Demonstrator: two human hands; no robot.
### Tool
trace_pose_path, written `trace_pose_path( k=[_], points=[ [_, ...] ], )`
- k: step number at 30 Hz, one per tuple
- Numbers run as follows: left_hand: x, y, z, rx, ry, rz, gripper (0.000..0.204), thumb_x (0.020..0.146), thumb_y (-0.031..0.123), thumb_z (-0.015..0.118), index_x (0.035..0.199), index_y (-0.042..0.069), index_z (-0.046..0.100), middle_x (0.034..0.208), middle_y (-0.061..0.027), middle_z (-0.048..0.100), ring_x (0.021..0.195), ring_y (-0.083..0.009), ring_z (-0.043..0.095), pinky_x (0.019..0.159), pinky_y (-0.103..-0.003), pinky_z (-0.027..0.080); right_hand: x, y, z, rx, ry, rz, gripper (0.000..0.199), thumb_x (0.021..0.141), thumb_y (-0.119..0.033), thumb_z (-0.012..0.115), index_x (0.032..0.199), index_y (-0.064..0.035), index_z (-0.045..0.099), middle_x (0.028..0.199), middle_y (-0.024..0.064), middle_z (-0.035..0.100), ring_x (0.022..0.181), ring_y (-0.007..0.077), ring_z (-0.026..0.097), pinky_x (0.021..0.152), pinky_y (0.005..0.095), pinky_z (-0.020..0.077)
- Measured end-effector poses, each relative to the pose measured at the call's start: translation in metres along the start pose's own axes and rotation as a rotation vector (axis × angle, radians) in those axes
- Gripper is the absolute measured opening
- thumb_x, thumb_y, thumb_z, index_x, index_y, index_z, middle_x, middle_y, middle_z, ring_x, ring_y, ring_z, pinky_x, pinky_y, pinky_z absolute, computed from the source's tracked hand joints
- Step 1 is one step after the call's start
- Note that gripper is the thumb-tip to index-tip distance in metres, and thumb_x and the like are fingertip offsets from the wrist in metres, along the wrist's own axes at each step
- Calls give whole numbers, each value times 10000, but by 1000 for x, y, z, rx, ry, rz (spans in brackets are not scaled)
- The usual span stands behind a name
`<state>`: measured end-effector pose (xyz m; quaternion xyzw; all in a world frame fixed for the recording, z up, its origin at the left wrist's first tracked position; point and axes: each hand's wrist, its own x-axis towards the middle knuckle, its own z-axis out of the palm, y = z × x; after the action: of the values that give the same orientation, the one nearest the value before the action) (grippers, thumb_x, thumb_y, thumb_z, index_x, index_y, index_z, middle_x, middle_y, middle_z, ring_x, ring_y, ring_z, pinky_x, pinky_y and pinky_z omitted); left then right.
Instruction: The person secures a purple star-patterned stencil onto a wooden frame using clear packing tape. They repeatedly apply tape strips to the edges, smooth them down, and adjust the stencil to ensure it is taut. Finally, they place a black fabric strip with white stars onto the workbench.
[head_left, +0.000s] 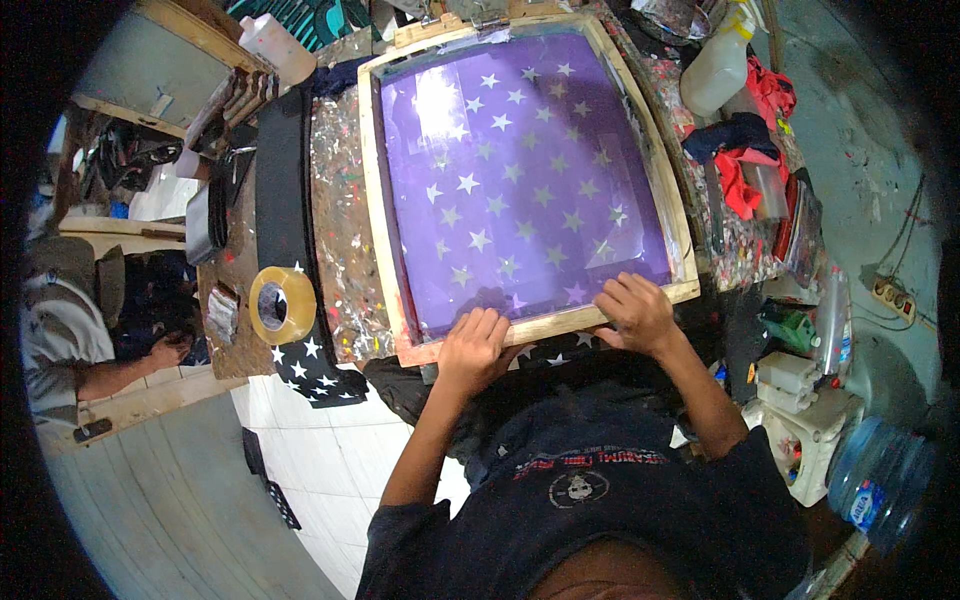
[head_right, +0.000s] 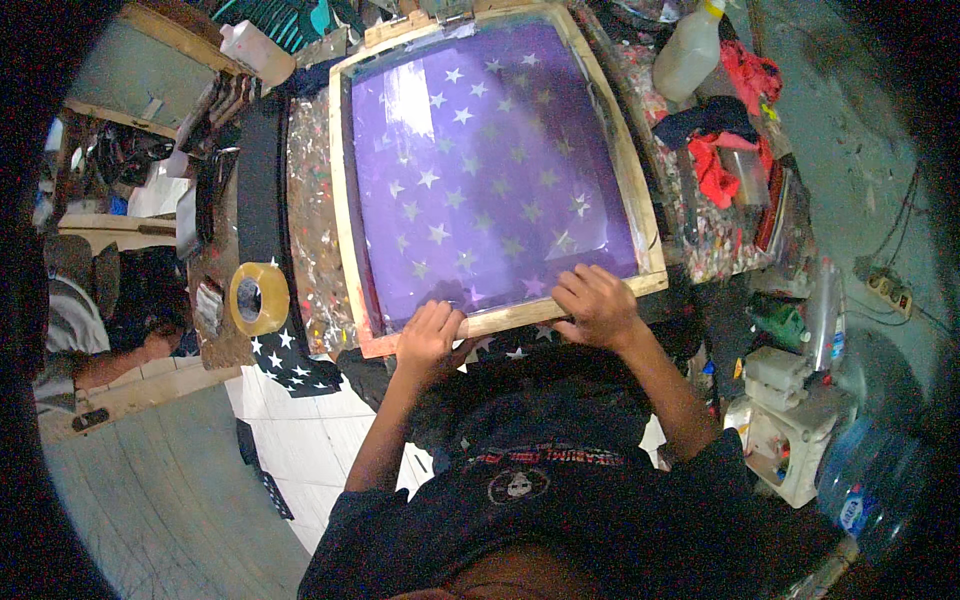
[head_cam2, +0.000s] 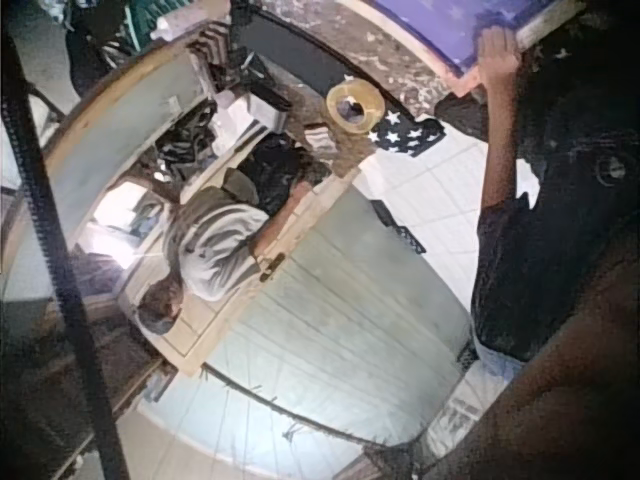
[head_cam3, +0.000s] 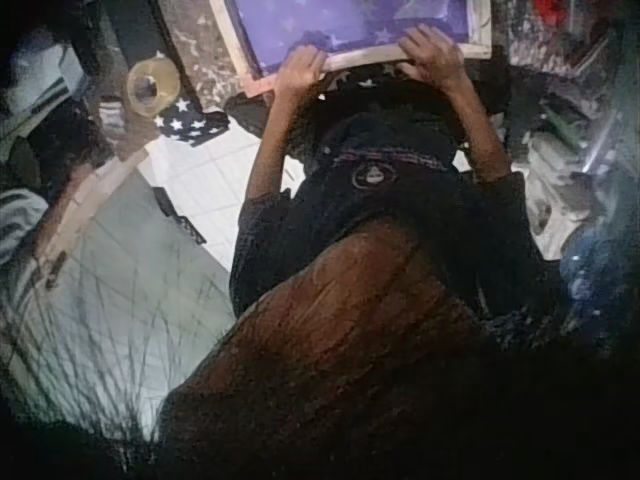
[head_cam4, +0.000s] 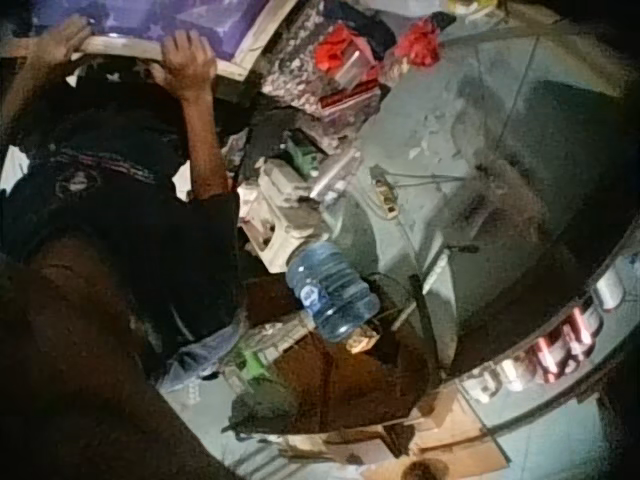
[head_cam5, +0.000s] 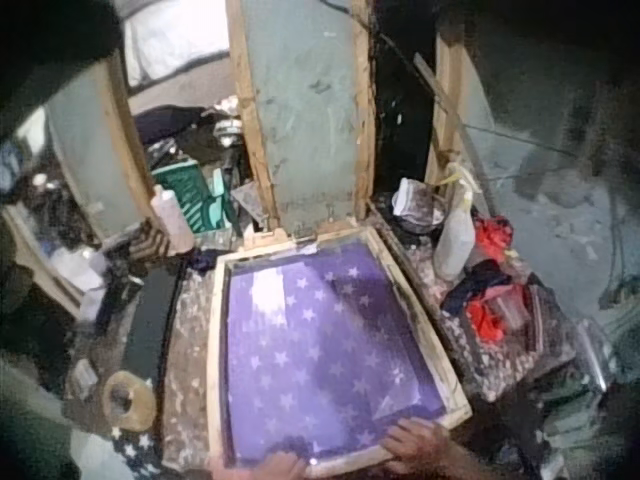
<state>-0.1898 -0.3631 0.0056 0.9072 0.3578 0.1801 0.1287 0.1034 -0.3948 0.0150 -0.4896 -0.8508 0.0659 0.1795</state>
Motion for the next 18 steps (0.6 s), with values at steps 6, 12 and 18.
trace_pose_path(
  k=[6,12,18],
  points=[
    [0,3,1,20,4,-45,382,762,337,795,865,44,573,812,-106,506,792,-296,545,658,-407,478,-3,2,3,-25,27,-30,431,571,-331,835,824,-99,574,855,55,550,819,266,576,686,389,492],
    [-1,13,-3,101,124,-61,423,792,413,779,762,44,575,758,-81,502,704,-264,542,603,-388,480,-6,6,10,-97,74,-57,423,619,-404,814,775,-100,564,822,55,547,778,257,569,650,389,489],
    [-8,22,3,111,201,-157,421,777,414,796,764,45,594,739,-83,507,698,-263,542,603,-390,477,-9,8,18,-79,137,-63,436,636,-425,821,756,-90,570,840,66,564,771,270,590,662,393,501]
  ],
)
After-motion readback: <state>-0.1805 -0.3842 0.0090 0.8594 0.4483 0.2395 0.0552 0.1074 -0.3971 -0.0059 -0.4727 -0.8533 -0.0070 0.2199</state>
